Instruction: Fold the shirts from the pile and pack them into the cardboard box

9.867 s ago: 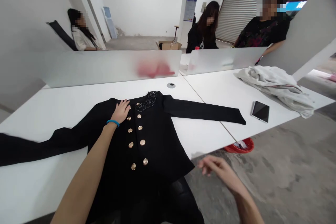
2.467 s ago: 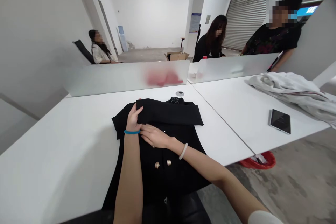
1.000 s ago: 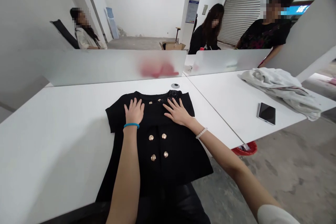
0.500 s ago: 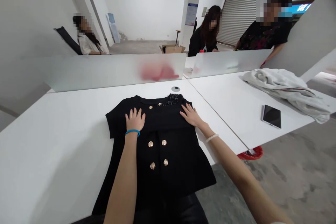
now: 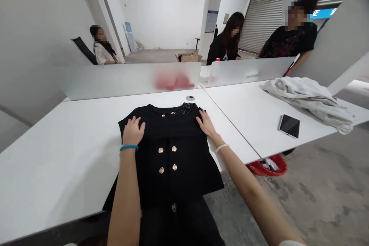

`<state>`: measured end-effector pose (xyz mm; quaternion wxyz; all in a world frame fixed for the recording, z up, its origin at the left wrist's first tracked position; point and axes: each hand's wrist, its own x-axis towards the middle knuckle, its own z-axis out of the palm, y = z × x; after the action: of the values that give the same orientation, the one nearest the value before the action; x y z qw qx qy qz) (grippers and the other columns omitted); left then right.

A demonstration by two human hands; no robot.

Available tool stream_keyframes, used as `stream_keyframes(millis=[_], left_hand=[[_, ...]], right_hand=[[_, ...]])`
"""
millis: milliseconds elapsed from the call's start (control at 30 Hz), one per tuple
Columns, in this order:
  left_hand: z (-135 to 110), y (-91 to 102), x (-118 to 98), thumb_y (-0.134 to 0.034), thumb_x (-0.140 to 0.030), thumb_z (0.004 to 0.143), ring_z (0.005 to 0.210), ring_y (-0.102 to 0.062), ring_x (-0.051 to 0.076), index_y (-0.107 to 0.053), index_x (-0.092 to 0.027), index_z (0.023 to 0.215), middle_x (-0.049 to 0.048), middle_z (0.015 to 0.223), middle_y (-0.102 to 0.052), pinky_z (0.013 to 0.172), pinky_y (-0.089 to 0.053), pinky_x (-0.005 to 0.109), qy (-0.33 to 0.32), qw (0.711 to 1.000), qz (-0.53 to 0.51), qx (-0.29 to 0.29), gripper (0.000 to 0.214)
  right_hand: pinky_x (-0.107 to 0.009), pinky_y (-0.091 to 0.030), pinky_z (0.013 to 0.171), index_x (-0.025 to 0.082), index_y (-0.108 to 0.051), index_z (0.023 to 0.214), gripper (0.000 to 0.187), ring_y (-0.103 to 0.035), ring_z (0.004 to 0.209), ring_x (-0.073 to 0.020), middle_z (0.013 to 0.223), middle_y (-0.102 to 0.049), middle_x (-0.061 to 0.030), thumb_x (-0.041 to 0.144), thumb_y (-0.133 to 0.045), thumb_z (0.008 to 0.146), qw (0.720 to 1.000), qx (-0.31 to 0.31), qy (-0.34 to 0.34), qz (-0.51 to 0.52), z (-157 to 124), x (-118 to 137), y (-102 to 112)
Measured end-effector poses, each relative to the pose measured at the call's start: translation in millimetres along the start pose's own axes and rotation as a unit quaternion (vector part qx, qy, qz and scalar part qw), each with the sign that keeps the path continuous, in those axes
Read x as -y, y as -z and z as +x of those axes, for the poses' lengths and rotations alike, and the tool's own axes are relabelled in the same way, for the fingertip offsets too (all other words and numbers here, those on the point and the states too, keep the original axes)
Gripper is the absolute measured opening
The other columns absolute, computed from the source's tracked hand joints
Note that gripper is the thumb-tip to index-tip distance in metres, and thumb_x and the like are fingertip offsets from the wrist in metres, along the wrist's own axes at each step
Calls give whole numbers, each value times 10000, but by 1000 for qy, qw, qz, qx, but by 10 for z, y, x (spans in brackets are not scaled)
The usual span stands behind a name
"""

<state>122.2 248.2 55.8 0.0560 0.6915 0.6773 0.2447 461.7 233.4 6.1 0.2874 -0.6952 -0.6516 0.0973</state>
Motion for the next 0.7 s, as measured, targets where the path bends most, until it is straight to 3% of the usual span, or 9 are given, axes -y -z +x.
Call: stream_keyframes(millis=[100,200,267,333,400,533,633,700], left_hand=[[-484,312,187,-343,-381,881,1102,-557,344,-604,-111,1164,183,1186,-616,923,-437,460,71,997,39,-1,470],[-1033,499,417,-308,-464,868,963,-599,347,-651,-141,1001,172,1025,-660,794,-478,450,124,989,78,19,489],[-1338,558,537,-305,-501,848,887,-612,333,-644,-163,913,160,950,-660,728,-484,432,151,983,88,49,483],[-1548,578,599,-309,-527,829,819,-620,315,-612,-192,851,139,892,-654,682,-482,416,177,977,85,79,453],[-1659,566,598,-319,-580,804,803,-623,308,-569,-217,806,124,875,-649,664,-480,402,184,976,70,96,441],[-1706,491,513,-375,-673,730,844,-633,331,-518,-226,852,129,895,-654,666,-481,391,155,981,22,115,485],[-1725,458,510,-401,-662,719,827,-648,341,-491,-211,1035,136,906,-666,668,-483,400,162,981,-25,109,557],[-1763,465,547,-417,-651,726,868,-657,340,-432,-215,1214,154,996,-666,676,-492,404,172,976,-72,112,654]], right_hand=[[-390,-239,1125,90,-338,1422,626,-247,1391,-227,1494,-309,-160,477,-293,933,995,-75,19,60,-139,53,135],[-390,-425,976,148,-423,1369,552,-487,1215,-243,1317,-528,-162,451,-354,912,986,-100,11,136,-488,108,396],[-354,-511,782,165,-491,1310,507,-632,918,-226,1041,-666,-131,447,-369,906,980,-59,-17,190,-861,108,622],[-316,-508,624,165,-534,1260,489,-620,628,-186,763,-672,-63,460,-388,900,973,31,-52,221,-1305,72,831],[-293,-486,546,195,-505,1302,508,-578,514,-169,645,-640,-14,478,-428,886,960,132,-90,228,-1745,23,960],[-299,-484,578,282,-358,1437,628,-568,537,-182,584,-583,28,465,-516,858,961,157,-119,194,-2337,7,886],[-326,-511,662,293,-294,1463,632,-596,652,-190,688,-609,14,461,-480,883,955,142,-93,243,-2447,101,674],[-349,-521,750,300,-407,1409,566,-617,832,-212,852,-655,-24,466,-491,875,948,114,-90,283,-2420,176,555]])
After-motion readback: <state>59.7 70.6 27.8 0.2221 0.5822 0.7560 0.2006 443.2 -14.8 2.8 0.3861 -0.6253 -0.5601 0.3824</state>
